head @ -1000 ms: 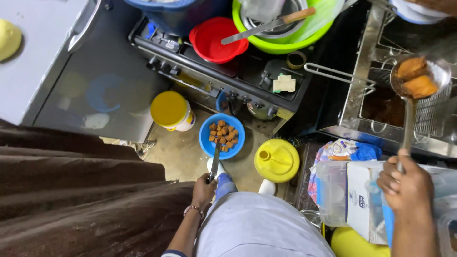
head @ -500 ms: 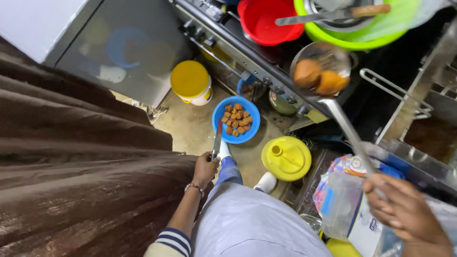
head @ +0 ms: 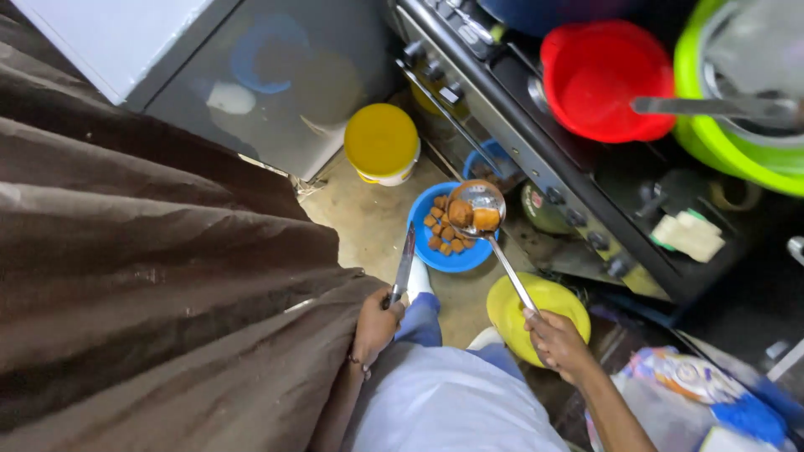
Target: Frying dough balls in a deep fryer, using a slotted spoon to turn and remove them and a knife to separate them.
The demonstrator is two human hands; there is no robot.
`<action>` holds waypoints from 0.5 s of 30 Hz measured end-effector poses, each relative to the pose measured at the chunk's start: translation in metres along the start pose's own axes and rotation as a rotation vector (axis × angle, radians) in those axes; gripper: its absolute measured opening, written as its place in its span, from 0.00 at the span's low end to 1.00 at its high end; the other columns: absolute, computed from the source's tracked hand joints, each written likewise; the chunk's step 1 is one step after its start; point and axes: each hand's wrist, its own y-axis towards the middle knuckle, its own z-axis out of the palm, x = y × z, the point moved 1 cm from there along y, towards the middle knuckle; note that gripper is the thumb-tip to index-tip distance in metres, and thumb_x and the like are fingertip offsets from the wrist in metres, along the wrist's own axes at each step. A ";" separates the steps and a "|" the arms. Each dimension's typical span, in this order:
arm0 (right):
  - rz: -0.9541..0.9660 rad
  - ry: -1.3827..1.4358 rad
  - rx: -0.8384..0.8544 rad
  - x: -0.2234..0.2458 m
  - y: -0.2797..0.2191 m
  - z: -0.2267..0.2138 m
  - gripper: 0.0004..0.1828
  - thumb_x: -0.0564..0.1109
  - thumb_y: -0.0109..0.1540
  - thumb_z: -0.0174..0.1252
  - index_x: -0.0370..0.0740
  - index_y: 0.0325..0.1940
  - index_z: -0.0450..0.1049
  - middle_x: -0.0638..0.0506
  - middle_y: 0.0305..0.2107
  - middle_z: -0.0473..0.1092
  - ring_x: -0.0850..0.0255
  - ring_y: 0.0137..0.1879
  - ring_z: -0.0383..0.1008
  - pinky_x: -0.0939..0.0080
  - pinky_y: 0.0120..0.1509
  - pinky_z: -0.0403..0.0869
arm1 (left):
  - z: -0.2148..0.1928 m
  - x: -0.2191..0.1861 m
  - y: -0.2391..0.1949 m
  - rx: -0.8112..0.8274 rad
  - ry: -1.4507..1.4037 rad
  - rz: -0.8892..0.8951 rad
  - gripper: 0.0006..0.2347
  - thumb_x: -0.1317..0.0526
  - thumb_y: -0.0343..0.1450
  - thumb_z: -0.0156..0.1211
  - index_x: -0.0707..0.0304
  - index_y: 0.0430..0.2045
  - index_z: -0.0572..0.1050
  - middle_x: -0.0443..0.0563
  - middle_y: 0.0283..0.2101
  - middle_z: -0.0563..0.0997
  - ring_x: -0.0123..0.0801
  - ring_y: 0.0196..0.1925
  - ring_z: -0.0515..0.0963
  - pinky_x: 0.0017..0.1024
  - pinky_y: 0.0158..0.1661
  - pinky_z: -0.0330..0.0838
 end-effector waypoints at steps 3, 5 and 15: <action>0.035 -0.111 -0.080 0.001 0.047 0.016 0.20 0.52 0.73 0.65 0.41 0.34 0.67 0.54 0.16 0.53 0.66 0.15 0.46 0.60 0.18 0.42 | -0.013 -0.004 0.020 -0.058 0.033 -0.029 0.08 0.66 0.73 0.57 0.60 0.41 0.82 0.50 0.24 0.76 0.33 0.22 0.72 0.35 0.28 0.69; 0.043 -0.116 -0.081 -0.018 0.087 0.014 0.19 0.52 0.74 0.63 0.35 0.38 0.71 0.51 0.15 0.57 0.62 0.12 0.53 0.60 0.14 0.51 | -0.022 -0.001 0.023 -0.078 0.053 -0.031 0.10 0.65 0.74 0.62 0.63 0.48 0.84 0.54 0.26 0.80 0.35 0.24 0.78 0.36 0.32 0.75; 0.237 -0.355 -0.139 -0.101 0.308 -0.007 0.29 0.67 0.74 0.60 0.40 0.35 0.73 0.50 0.18 0.64 0.61 0.15 0.57 0.60 0.15 0.49 | -0.008 0.018 0.019 -0.216 -0.036 -0.230 0.15 0.64 0.75 0.64 0.60 0.57 0.86 0.51 0.22 0.75 0.31 0.22 0.72 0.33 0.26 0.67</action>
